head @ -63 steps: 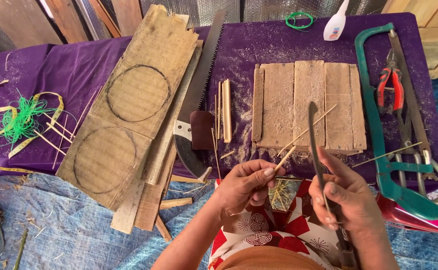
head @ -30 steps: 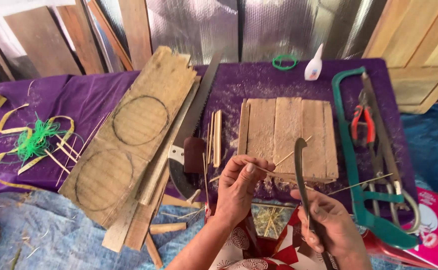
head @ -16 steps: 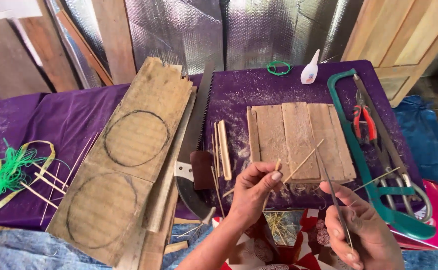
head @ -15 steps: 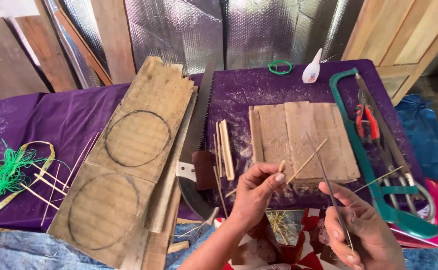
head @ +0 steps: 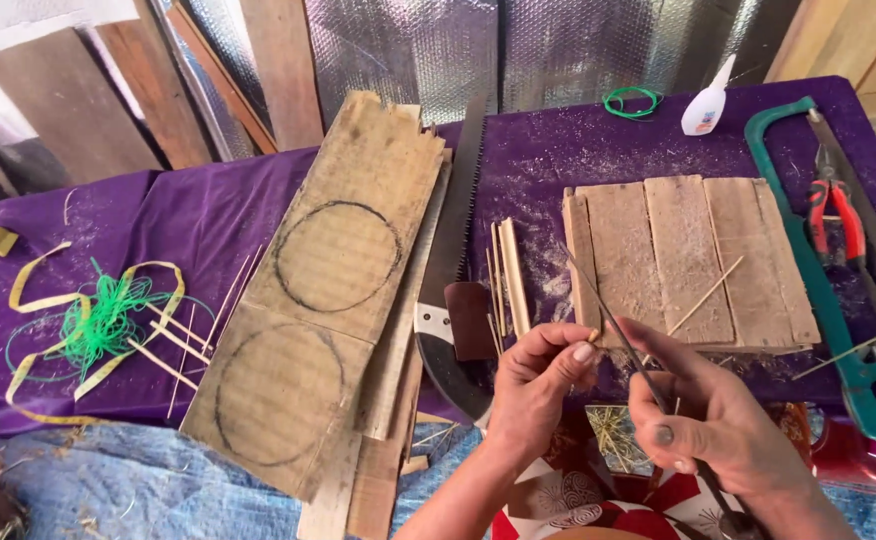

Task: Shaping and trimming a thin wooden stick using a curved blade and scissors in a workshop area.

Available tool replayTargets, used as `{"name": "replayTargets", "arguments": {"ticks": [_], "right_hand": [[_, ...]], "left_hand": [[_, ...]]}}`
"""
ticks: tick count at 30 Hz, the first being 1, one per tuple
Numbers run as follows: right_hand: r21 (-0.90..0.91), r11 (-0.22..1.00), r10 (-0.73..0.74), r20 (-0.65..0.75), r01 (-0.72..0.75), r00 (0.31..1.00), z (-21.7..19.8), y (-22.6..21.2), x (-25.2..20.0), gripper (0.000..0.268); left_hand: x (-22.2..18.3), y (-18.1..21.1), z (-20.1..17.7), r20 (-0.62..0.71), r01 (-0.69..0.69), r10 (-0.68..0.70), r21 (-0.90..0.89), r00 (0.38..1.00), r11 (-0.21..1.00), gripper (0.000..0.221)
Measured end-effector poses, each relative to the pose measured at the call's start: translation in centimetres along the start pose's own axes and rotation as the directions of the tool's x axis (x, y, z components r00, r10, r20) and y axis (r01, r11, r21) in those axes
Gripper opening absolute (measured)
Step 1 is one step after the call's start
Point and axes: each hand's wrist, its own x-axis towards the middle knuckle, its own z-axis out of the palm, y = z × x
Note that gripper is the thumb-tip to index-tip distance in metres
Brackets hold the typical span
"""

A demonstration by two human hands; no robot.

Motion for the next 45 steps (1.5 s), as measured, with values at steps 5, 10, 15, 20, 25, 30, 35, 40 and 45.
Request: {"name": "replayTargets", "arguments": {"ticks": [5, 10, 15, 20, 25, 30, 35, 40, 45], "right_hand": [[-0.008, 0.999, 0.038, 0.065, -0.038, 0.997, -1.4, -0.2, -1.1, 0.095], [0.076, 0.995, 0.056, 0.152, -0.068, 0.987, -3.4, -1.0, -3.4, 0.095], [0.174, 0.985, -0.015, 0.145, -0.011, 0.989, -6.0, -1.1, -4.9, 0.091], [0.234, 0.972, -0.019, 0.102, -0.005, 0.995, -8.2, -0.6, -5.9, 0.095], [0.290, 0.957, -0.058, 0.168, 0.007, 0.984, -9.9, -0.2, -6.2, 0.091], [0.244, 0.970, -0.007, 0.068, -0.009, 0.998, -8.8, -0.9, -6.1, 0.093], [0.226, 0.974, -0.003, 0.053, -0.009, 0.999, -8.6, -0.2, -5.6, 0.091], [0.188, 0.982, -0.034, 0.017, 0.030, 0.999, -9.0, -0.1, -5.0, 0.086], [0.307, 0.951, -0.080, 0.086, 0.050, 0.993, -9.9, -0.7, -4.3, 0.085]], "left_hand": [[-1.2, -0.1, 1.0, 0.012, -0.099, 0.099, 0.037, 0.995, 0.994, 0.016], [-2.1, -0.2, 4.1, 0.059, -0.177, 0.168, 0.244, 0.984, 0.953, 0.011], [-1.6, 0.5, 7.6, 0.166, -0.293, 0.242, 0.598, 0.956, 0.746, 0.010], [-0.7, 1.6, 10.2, 0.277, -0.350, 0.216, 0.763, 0.936, 0.543, 0.009], [0.1, -0.1, 9.5, 0.267, -0.302, 0.152, 0.717, 0.952, 0.628, 0.012], [-0.1, 0.2, 10.0, 0.320, -0.401, 0.241, 0.752, 0.916, 0.523, 0.010], [-0.6, 0.7, 9.9, 0.333, -0.424, 0.271, 0.788, 0.903, 0.445, 0.017], [-0.3, -0.8, 8.7, 0.334, -0.439, 0.294, 0.775, 0.895, 0.455, 0.024], [-0.1, -2.3, 6.9, 0.160, -0.218, 0.149, 0.690, 0.976, 0.690, 0.025]]}}
